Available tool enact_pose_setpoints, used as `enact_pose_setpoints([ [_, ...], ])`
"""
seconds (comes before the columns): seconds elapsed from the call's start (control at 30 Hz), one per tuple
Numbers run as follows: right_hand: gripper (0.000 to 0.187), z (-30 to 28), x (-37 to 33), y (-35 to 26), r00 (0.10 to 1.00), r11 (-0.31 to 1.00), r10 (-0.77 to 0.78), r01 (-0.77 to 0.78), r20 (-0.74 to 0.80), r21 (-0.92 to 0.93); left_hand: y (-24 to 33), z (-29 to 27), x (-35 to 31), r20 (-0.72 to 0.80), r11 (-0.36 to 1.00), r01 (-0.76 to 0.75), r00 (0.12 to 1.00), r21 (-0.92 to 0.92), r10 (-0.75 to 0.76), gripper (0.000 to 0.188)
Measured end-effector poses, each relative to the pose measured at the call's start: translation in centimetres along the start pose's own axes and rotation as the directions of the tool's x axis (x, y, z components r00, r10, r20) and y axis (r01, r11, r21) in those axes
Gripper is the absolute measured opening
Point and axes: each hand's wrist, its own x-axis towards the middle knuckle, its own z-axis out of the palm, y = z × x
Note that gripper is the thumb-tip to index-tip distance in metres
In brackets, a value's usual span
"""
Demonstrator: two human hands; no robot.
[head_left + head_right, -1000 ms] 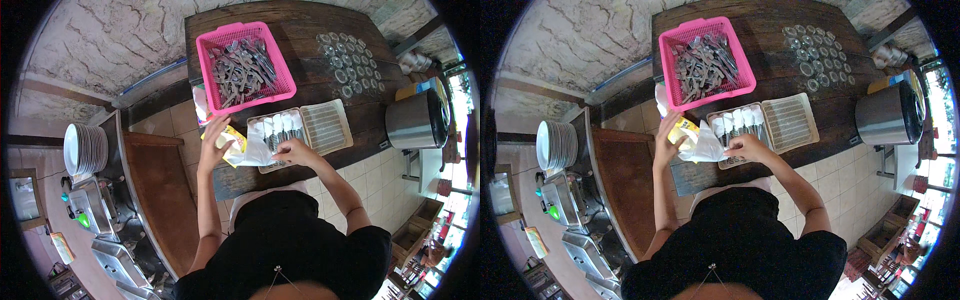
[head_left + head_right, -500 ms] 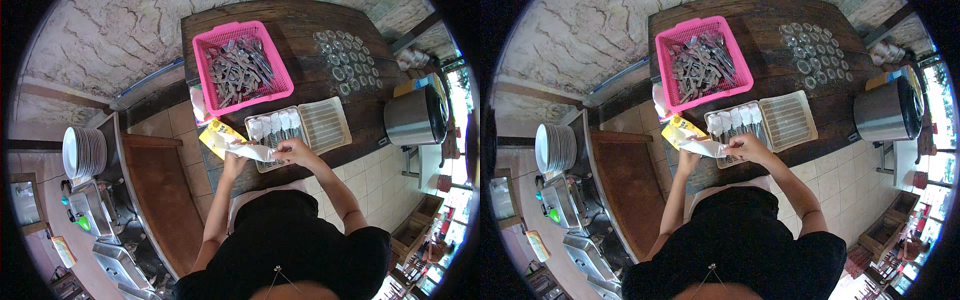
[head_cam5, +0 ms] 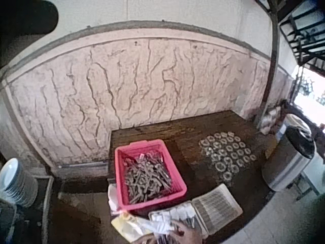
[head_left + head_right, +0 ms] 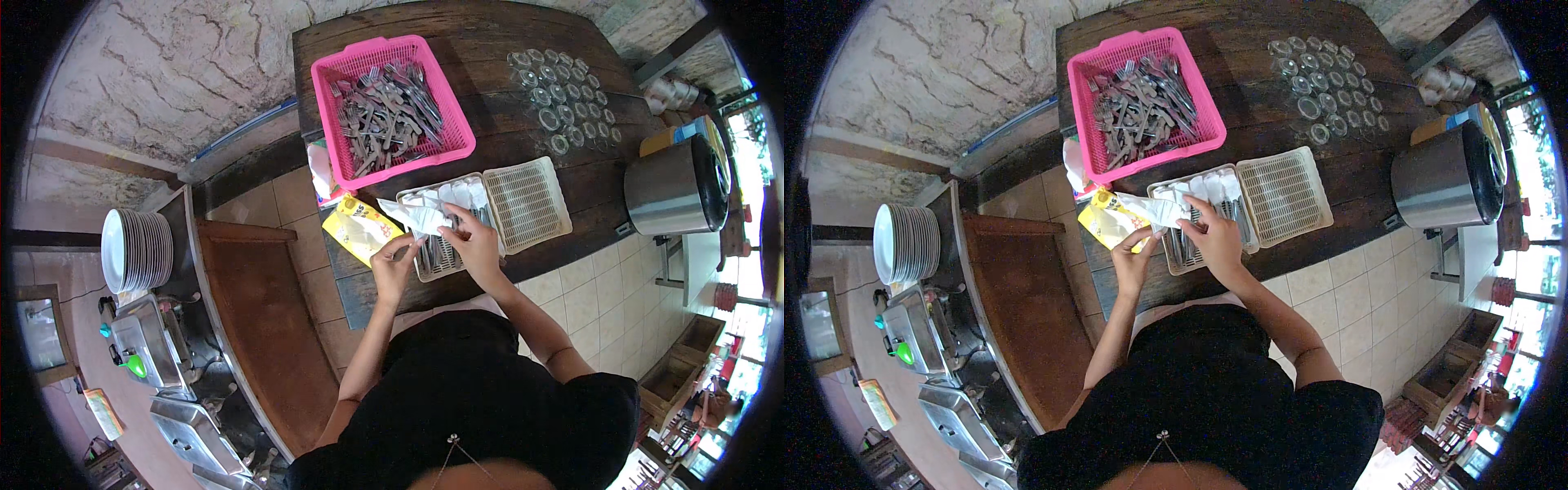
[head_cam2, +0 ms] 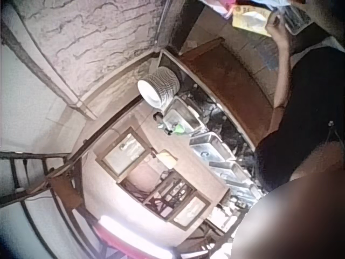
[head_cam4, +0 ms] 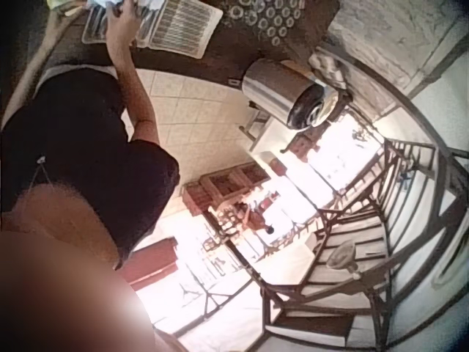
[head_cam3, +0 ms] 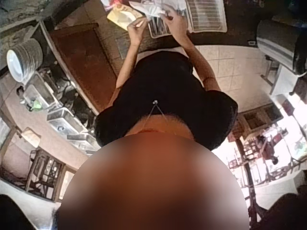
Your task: Sorting and wiping clean silverware into a service tray.
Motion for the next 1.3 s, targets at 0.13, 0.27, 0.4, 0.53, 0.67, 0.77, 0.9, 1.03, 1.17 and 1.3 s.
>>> enact_pose_setpoints([
  [0.13,0.028,0.8,-0.5,0.4,0.995,0.995,-0.096,0.095,-0.021,-0.036,-1.2,0.9,0.4,-0.044,0.977,-0.113,0.993,-0.180,0.107,0.012],
  [0.27,0.026,1.5,-0.8,0.5,0.991,0.993,-0.113,0.116,-0.071,0.040,-0.3,1.1,0.5,-0.028,0.962,-0.057,0.998,-0.266,0.051,0.014],
  [0.4,0.023,2.8,-1.2,1.5,0.998,0.980,-0.049,0.054,-0.032,0.190,-0.2,1.4,0.5,-0.047,0.969,-0.054,0.998,-0.240,0.044,0.017],
  [0.53,0.022,2.9,-1.7,1.5,0.995,0.945,0.057,-0.081,0.087,0.316,-0.5,1.2,0.2,-0.102,0.990,-0.051,0.994,-0.132,0.038,0.020],
  [0.67,0.022,3.0,-2.1,2.3,0.988,0.914,0.038,-0.094,0.148,0.395,-0.1,0.2,0.6,-0.056,0.936,-0.315,0.943,0.159,0.327,0.028],
  [0.77,0.020,3.2,-2.2,2.5,0.981,0.885,0.030,-0.114,0.190,0.452,-0.2,-0.3,1.2,0.002,0.919,-0.342,0.937,0.198,0.349,0.030],
  [0.9,0.017,3.5,-2.6,3.6,0.964,0.784,0.055,-0.203,0.260,0.586,-1.3,-0.7,2.0,0.143,0.972,-0.178,0.977,0.156,0.156,0.029],
  [1.03,0.016,3.8,-2.5,4.8,0.954,0.747,0.084,-0.251,0.287,0.616,-3.1,0.1,2.7,0.187,0.983,-0.180,0.968,0.043,0.169,0.027],
  [1.17,0.022,4.1,-1.4,6.3,0.991,0.913,-0.022,-0.036,0.136,0.405,-3.9,1.6,3.2,0.210,0.977,-0.090,0.969,-0.195,0.131,0.018],
  [1.3,0.027,3.2,0.8,5.1,0.997,0.876,-0.025,0.055,-0.070,0.478,-3.0,3.2,4.6,0.261,0.982,-0.005,0.964,-0.187,0.054,0.013],
])
